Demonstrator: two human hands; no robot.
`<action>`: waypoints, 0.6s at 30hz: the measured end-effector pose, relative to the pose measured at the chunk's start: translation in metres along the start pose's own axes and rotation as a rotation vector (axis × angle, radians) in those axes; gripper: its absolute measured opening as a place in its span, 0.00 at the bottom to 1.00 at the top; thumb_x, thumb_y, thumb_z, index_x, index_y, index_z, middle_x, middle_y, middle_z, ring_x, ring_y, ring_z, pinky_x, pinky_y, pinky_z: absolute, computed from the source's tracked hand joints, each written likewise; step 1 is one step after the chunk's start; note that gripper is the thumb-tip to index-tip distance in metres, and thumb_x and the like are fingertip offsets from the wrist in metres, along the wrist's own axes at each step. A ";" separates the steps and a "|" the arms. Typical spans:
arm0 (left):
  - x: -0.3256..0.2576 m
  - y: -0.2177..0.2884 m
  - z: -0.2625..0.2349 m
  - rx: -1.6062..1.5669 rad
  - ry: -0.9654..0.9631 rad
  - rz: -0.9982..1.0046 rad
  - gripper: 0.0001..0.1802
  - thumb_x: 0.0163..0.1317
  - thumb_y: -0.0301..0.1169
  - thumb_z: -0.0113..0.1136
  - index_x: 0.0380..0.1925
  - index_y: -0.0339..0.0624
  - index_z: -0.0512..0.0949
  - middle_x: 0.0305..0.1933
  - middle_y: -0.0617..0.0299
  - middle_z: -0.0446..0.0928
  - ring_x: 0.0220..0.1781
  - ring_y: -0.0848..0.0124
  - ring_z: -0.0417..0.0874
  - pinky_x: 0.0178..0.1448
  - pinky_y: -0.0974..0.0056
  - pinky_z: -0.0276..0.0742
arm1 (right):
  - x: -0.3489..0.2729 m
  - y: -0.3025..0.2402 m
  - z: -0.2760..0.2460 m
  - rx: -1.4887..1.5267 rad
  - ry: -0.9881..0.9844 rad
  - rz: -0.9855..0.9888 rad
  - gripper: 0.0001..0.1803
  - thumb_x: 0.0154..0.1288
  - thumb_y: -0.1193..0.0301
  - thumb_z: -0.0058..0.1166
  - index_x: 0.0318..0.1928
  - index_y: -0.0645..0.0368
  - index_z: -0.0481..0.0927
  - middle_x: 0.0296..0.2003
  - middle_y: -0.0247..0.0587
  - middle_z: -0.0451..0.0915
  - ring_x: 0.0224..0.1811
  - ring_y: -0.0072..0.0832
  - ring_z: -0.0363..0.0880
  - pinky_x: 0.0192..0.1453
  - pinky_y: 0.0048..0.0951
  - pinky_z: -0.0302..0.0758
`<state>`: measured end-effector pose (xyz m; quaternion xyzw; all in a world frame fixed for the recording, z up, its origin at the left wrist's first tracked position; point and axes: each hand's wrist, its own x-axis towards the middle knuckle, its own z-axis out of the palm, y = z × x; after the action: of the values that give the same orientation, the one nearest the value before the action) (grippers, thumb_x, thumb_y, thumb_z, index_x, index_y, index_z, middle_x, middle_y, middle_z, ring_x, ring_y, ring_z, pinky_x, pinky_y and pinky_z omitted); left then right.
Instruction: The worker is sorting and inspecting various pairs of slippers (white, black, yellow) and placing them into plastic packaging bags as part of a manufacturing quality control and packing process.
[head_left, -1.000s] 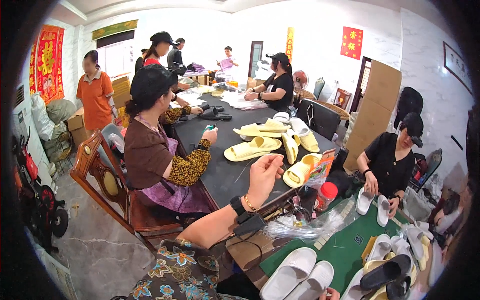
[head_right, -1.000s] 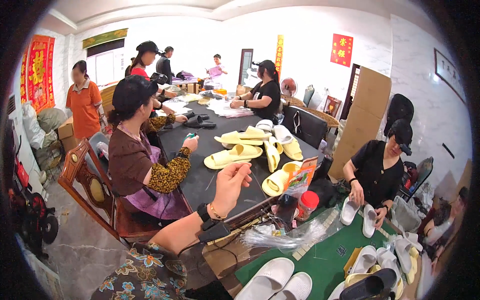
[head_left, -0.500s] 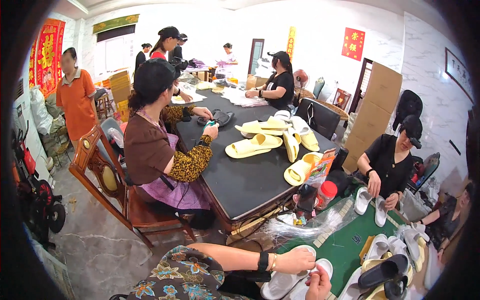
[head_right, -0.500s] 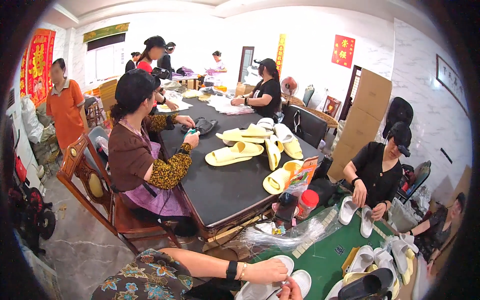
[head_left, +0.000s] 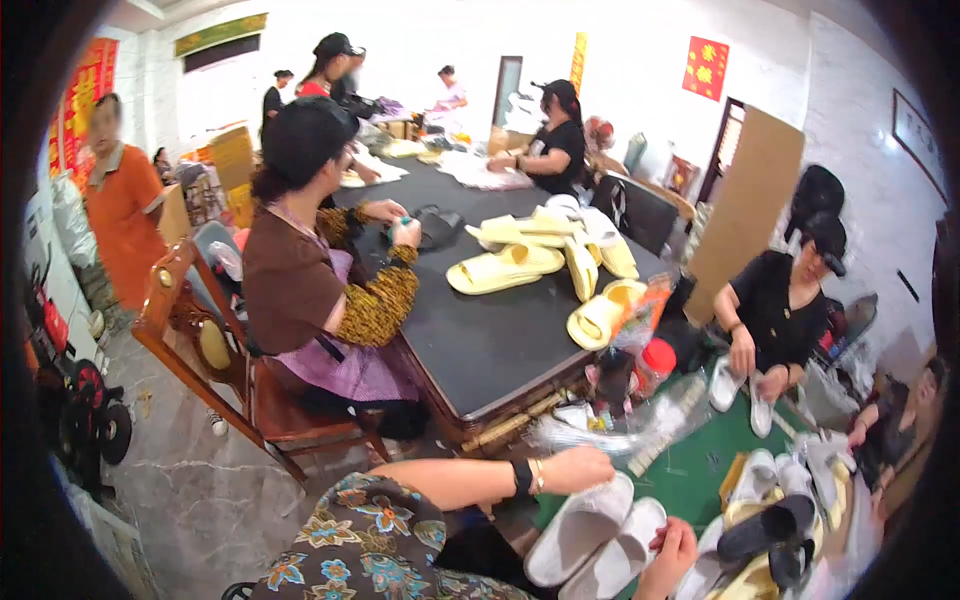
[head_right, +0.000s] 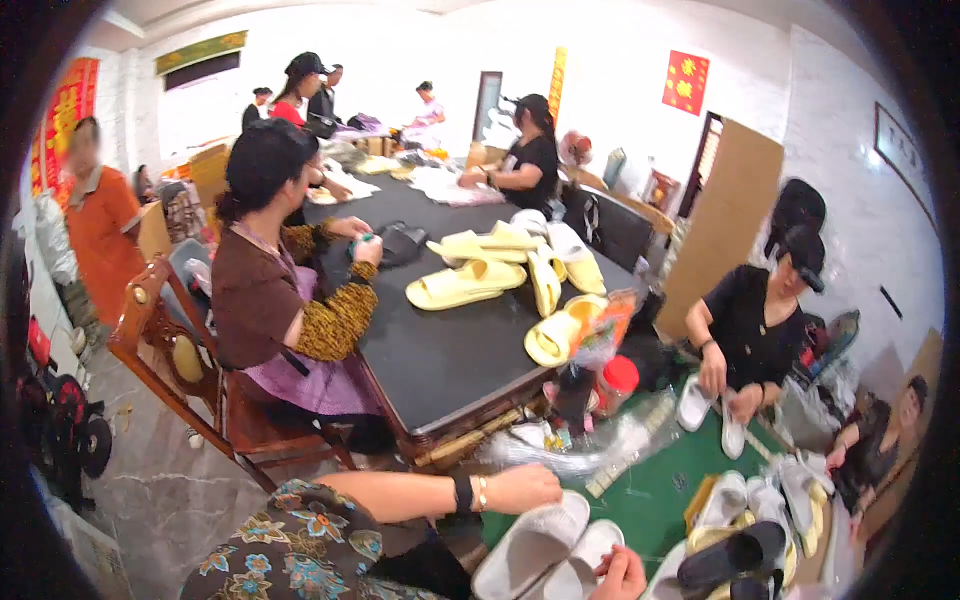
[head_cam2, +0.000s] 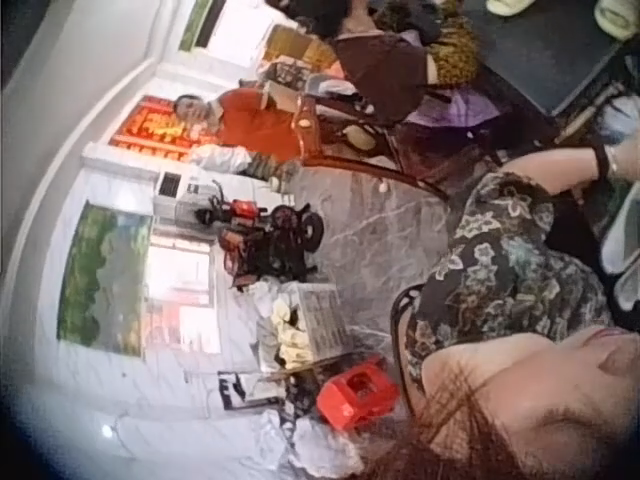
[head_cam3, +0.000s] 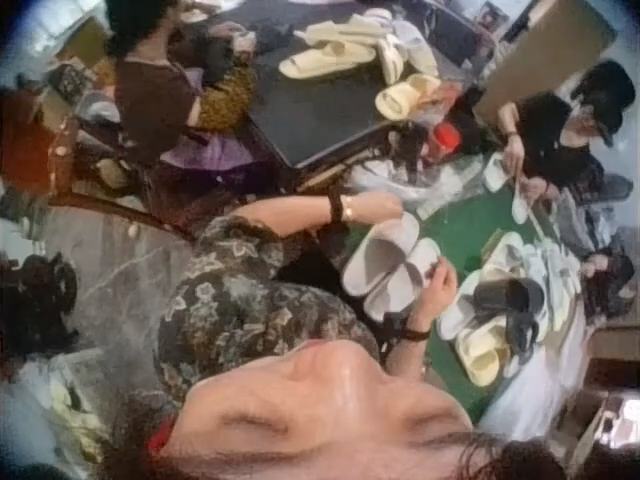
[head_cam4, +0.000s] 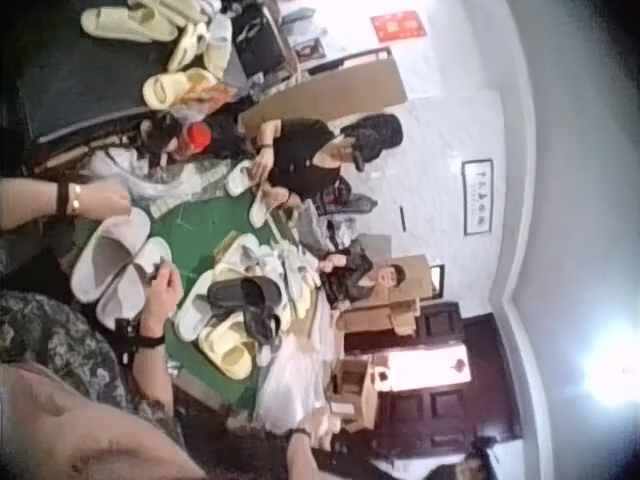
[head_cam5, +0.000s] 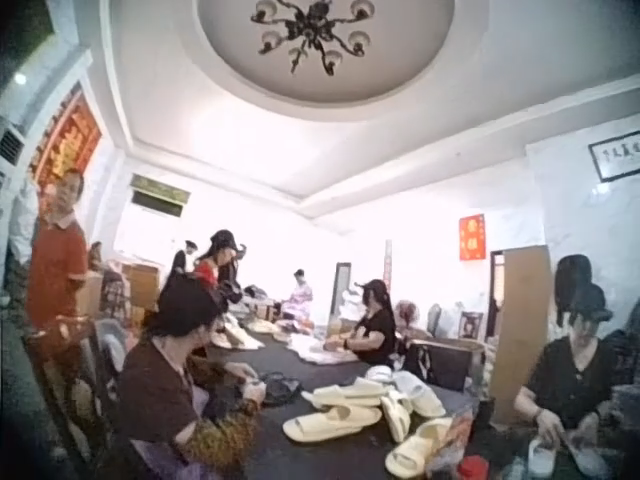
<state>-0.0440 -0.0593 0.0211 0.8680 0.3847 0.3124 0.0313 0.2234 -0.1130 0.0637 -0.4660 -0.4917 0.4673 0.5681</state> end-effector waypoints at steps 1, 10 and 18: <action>0.001 -0.005 -0.007 0.054 -0.032 0.012 0.04 0.57 0.30 0.55 0.30 0.43 0.75 0.33 0.57 0.75 0.41 0.58 0.78 0.49 0.55 0.73 | 0.005 0.002 -0.009 -0.001 0.030 -0.076 0.10 0.67 0.69 0.54 0.39 0.63 0.80 0.28 0.35 0.76 0.29 0.21 0.74 0.26 0.20 0.70; -0.018 -0.070 0.006 0.379 -0.092 -0.089 0.04 0.53 0.32 0.57 0.26 0.46 0.79 0.30 0.58 0.80 0.39 0.61 0.83 0.44 0.56 0.76 | 0.011 -0.062 -0.082 0.306 0.468 -0.372 0.09 0.73 0.69 0.49 0.40 0.63 0.77 0.29 0.31 0.73 0.27 0.15 0.67 0.27 0.16 0.62; -0.025 -0.113 0.019 0.672 -0.009 -0.509 0.07 0.53 0.30 0.56 0.22 0.47 0.83 0.31 0.61 0.81 0.41 0.64 0.82 0.50 0.57 0.72 | -0.026 -0.097 -0.169 0.374 0.580 -0.458 0.14 0.73 0.67 0.48 0.49 0.65 0.76 0.31 0.30 0.72 0.26 0.15 0.64 0.29 0.16 0.61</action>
<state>-0.1190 0.0063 -0.0409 0.7085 0.6673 0.1480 -0.1759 0.3959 -0.1633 0.1421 -0.3458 -0.3086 0.2595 0.8472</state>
